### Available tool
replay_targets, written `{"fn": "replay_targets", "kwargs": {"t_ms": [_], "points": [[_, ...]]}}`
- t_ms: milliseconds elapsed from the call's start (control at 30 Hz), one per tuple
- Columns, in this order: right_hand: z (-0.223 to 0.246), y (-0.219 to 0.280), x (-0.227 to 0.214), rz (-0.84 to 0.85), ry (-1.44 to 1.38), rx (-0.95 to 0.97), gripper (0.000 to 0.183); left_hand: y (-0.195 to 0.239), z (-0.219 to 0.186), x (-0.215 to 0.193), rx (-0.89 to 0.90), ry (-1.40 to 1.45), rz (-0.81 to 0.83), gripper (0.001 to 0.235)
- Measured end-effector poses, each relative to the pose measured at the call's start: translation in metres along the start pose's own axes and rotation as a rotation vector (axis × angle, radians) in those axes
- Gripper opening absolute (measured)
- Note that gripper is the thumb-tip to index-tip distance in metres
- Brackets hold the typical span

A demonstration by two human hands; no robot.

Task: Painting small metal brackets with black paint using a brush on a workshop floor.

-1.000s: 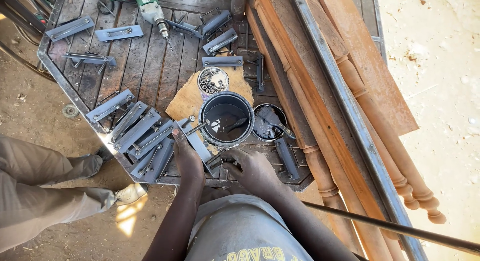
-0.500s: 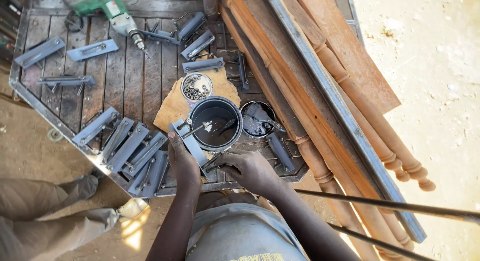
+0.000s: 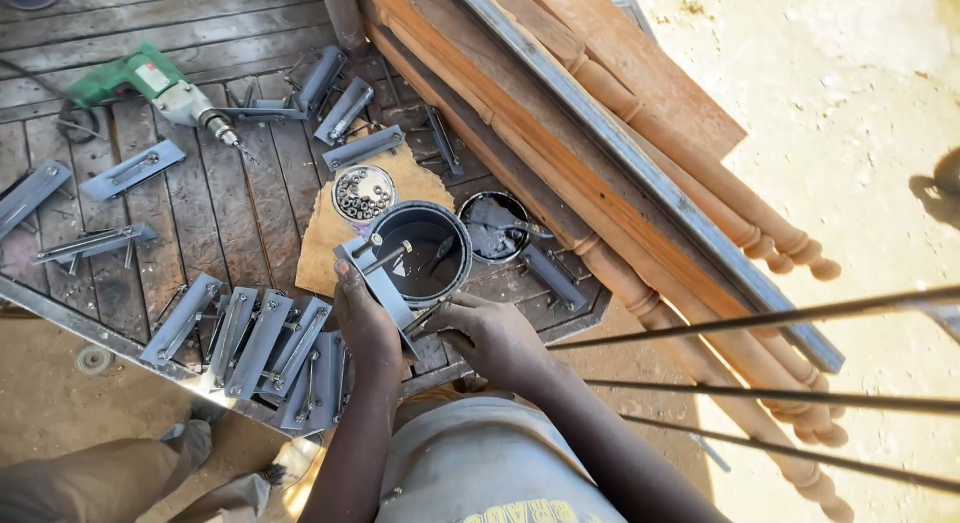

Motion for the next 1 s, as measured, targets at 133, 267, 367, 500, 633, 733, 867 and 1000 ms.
{"fn": "replay_targets", "kwargs": {"t_ms": [133,267,367,500,633,733,867,1000], "points": [[-0.001,0.007,0.005,-0.042,-0.06,0.065,0.012,0.027,-0.03,0.001,-0.003,-0.047,0.038,0.087],[-0.01,0.013,0.02,-0.059,-0.019,0.205,0.026,0.03,-0.034,0.003,0.001,-0.084,0.066,0.083],[-0.014,0.014,0.026,-0.043,0.032,0.284,0.037,0.028,-0.027,0.007,-0.034,-0.102,0.096,0.086],[-0.022,0.018,0.027,0.024,0.131,0.423,0.049,0.002,-0.004,0.003,-0.062,-0.096,0.108,0.089],[-0.006,0.016,0.003,-0.105,-0.016,0.396,0.038,0.026,-0.037,0.021,-0.007,-0.068,0.153,0.096],[-0.011,0.014,0.007,-0.083,0.041,0.271,0.026,0.038,-0.056,0.032,0.033,0.032,0.238,0.093],[-0.021,0.02,-0.003,-0.197,0.112,0.356,0.035,0.024,-0.052,0.04,0.078,0.015,0.286,0.082],[-0.009,0.017,-0.018,-0.272,0.04,0.391,0.045,0.03,-0.056,0.037,0.082,-0.001,0.288,0.076]]}}
Point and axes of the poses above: each hand's wrist, its own y-axis away from the middle knuckle, its own x-axis out of the palm, z = x × y, the point moved 6 cm from there along -y, towards the middle knuckle, and after that the axes turned 5 degrees about -x, right-handed, at the moved point
